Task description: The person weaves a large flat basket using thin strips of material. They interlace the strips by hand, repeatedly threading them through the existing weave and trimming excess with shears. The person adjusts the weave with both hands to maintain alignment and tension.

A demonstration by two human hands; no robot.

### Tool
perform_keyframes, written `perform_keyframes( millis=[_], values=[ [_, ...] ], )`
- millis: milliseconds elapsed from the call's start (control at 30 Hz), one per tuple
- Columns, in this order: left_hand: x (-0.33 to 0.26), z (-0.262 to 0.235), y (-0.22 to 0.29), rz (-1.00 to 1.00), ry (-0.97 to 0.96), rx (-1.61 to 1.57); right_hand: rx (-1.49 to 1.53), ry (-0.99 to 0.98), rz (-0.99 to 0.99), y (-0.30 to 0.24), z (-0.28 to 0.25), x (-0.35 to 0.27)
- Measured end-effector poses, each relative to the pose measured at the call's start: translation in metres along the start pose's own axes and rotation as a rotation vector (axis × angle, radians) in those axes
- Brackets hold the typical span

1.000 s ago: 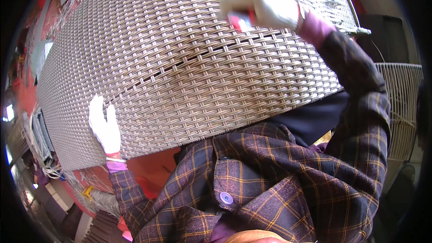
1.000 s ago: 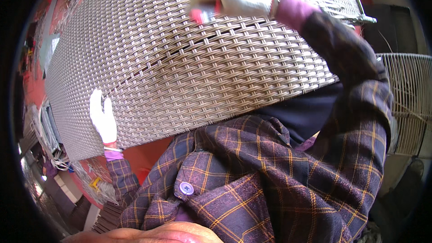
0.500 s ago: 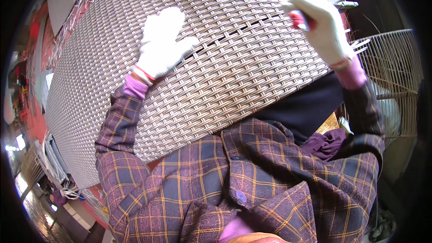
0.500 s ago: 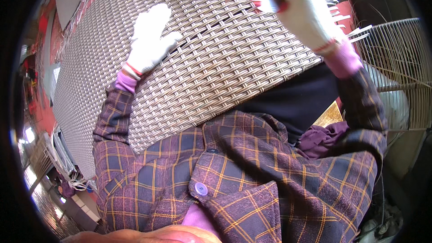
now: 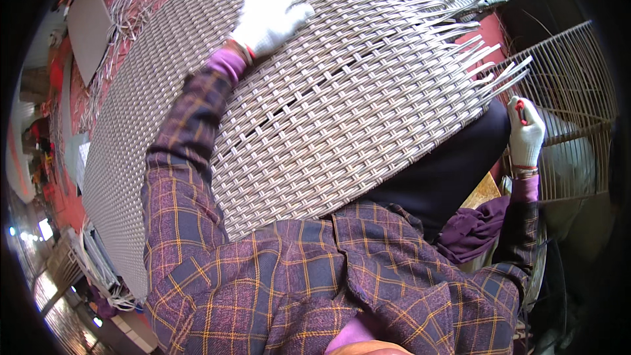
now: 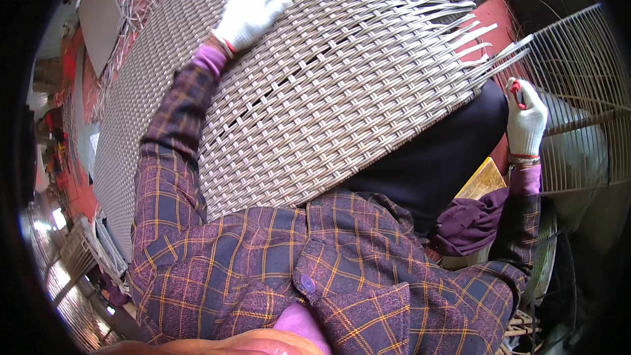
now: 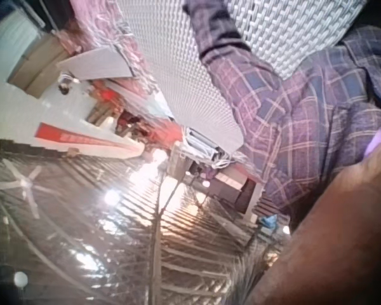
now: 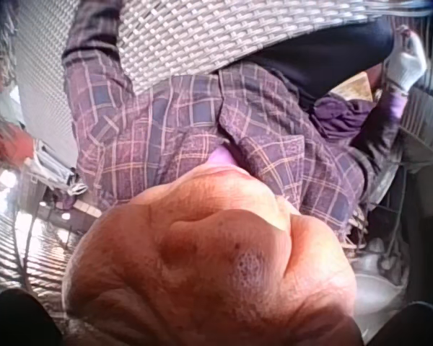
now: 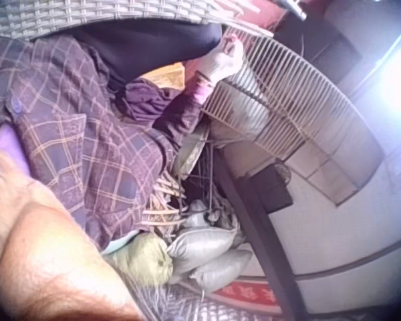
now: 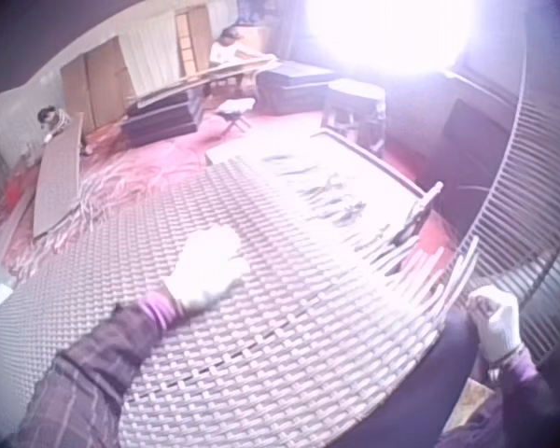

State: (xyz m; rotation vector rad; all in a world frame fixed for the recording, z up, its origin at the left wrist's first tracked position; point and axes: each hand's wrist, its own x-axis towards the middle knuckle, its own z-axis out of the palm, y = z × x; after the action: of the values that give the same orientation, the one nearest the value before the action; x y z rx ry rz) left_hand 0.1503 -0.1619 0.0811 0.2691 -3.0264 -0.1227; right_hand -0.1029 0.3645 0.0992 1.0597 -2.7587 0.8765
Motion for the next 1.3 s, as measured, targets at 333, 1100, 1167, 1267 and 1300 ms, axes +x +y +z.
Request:
perform_keyframes(
  millis=[333, 1100, 1167, 1267, 1300],
  values=[
    [-0.039, -0.017, 0.097, 0.394, 0.183, -0.398, 0.627, 0.146, 0.630, 0.101, 0.051, -0.064],
    [-0.064, -0.034, 0.190, 0.609, -0.116, -0.419, -0.136, -0.122, 0.974, 0.229, 0.044, -0.324],
    [-0.070, -0.014, 0.173, 0.490, -0.121, -0.431, -0.258, -0.177, 0.941, 0.238, 0.048, -0.333],
    [-0.066, -0.009, 0.157, 0.549, -0.076, -0.323, -0.154, -0.095, 0.925, 0.247, 0.052, -0.337],
    [-0.063, -0.013, 0.157, 0.484, -0.060, -0.288, 0.005, -0.064, 1.035, 0.250, 0.053, -0.337]
  ],
)
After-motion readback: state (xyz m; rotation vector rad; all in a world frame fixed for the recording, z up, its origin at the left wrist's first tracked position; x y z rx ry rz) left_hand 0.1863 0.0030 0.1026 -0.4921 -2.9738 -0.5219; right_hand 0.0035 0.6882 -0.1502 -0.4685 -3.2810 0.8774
